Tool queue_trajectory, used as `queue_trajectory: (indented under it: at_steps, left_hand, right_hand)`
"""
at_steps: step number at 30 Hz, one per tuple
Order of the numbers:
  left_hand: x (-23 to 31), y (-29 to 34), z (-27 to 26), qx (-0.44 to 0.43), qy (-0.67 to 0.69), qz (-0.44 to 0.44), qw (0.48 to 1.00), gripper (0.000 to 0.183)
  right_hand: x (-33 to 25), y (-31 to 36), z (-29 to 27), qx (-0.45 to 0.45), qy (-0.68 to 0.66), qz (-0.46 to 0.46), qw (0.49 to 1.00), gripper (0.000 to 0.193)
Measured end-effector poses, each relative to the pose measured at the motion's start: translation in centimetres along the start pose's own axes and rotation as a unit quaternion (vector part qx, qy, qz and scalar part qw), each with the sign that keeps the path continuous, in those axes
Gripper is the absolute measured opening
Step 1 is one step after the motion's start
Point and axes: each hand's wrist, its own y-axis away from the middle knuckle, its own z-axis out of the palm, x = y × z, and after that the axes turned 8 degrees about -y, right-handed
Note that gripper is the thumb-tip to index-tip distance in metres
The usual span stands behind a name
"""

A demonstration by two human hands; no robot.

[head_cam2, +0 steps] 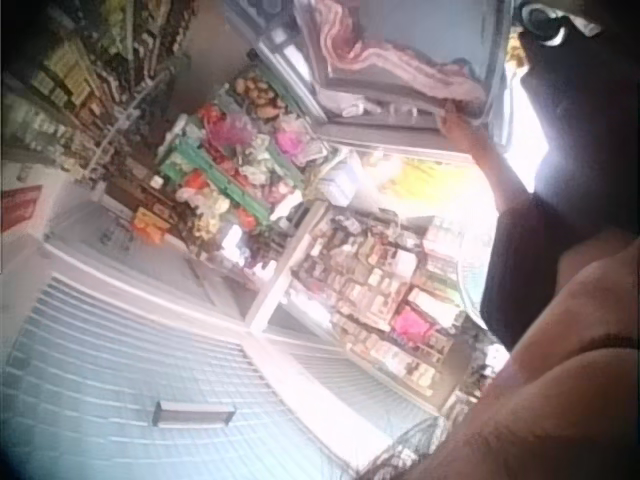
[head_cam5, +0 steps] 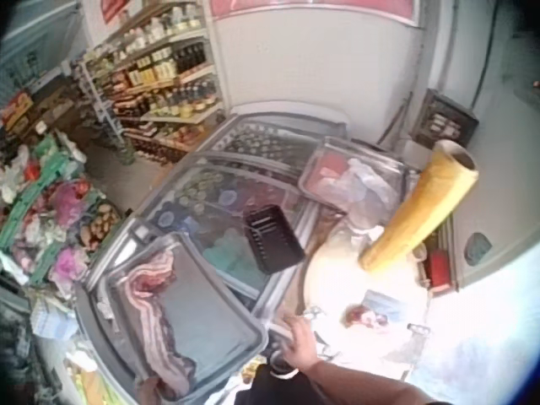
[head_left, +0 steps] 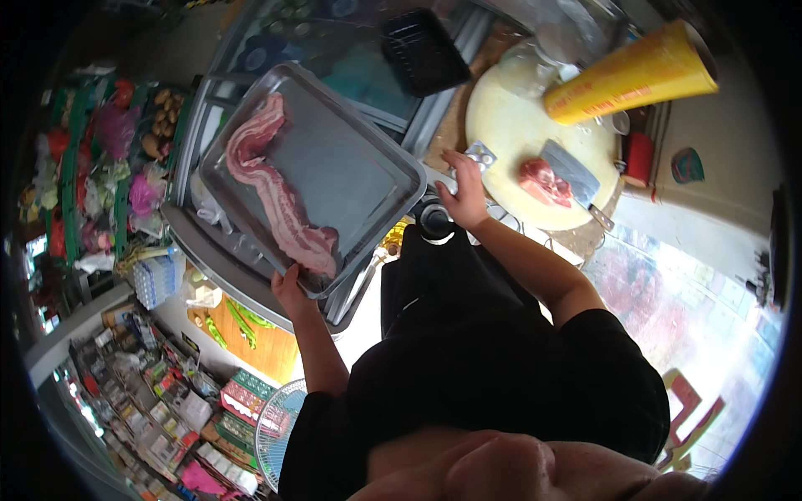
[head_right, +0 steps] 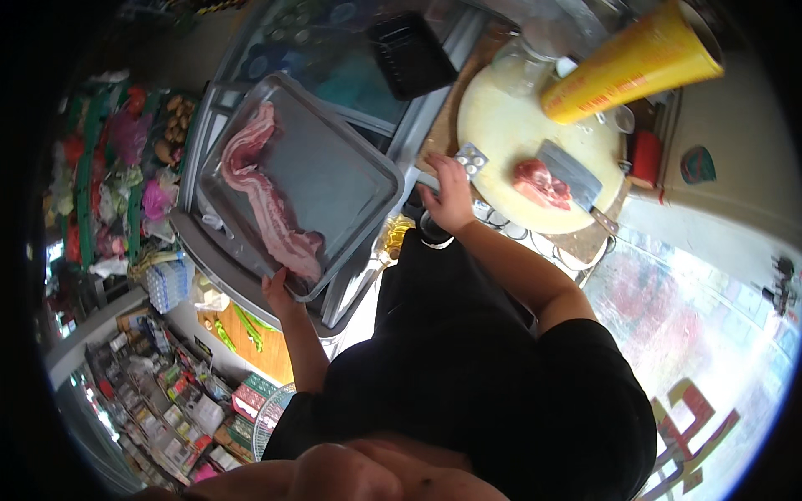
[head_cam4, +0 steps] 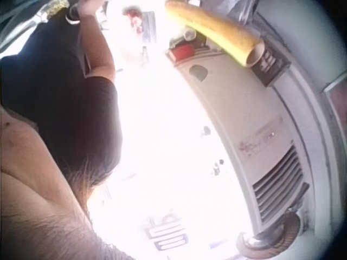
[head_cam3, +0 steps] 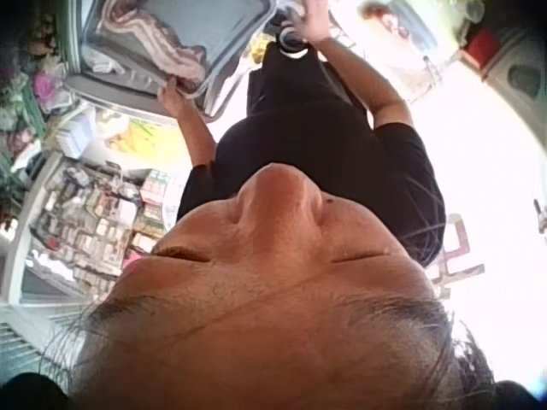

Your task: The person retrieves a piece of pork belly from a refrigerated display case, cuts it into smaller pieces on a cutting board using a cleaver, and then washes the meat in a sink. The person also washes the cutting board and knife.

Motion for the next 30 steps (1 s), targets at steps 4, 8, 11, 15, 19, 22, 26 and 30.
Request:
queue_trajectory:
  at_steps: [4,8,11,15,19,22,26,30]
  left_hand:
    - [-2.8,-0.2,4.0,-0.035,-0.002,-0.044,0.998,0.019]
    - [-6.2,-1.7,5.6,-0.093,-0.021,-0.070,0.993,0.026]
    - [-7.7,-3.6,6.6,-0.129,-0.065,-0.057,0.988,0.028]
    - [-8.7,-7.1,7.1,-0.175,-0.102,-0.035,0.979,0.028]
    - [-8.7,-8.3,8.6,-0.204,-0.158,-0.026,0.966,0.027]
    - [-9.3,-8.9,7.7,-0.213,-0.024,-0.085,0.973,0.022]
    - [-11.6,-9.1,5.2,-0.196,0.118,-0.188,0.955,0.025]
    - [-12.3,-7.4,6.9,-0.168,0.091,-0.163,0.968,0.021]
  right_hand:
    - [1.0,5.9,-9.3,0.000,0.058,0.075,0.995,0.051]
    - [2.1,10.3,-16.1,0.045,0.104,0.134,0.984,0.050]
    - [4.0,13.0,-19.4,0.092,0.157,0.178,0.967,0.049]
    - [6.9,14.6,-22.4,0.096,0.234,0.188,0.949,0.046]
    - [10.5,15.4,-25.0,0.079,0.318,0.245,0.912,0.046]
    - [12.4,15.4,-26.3,0.040,0.352,0.253,0.900,0.043]
    - [13.2,14.1,-27.2,-0.021,0.377,0.236,0.895,0.037]
    - [16.2,14.3,-28.5,-0.052,0.431,0.222,0.873,0.039]
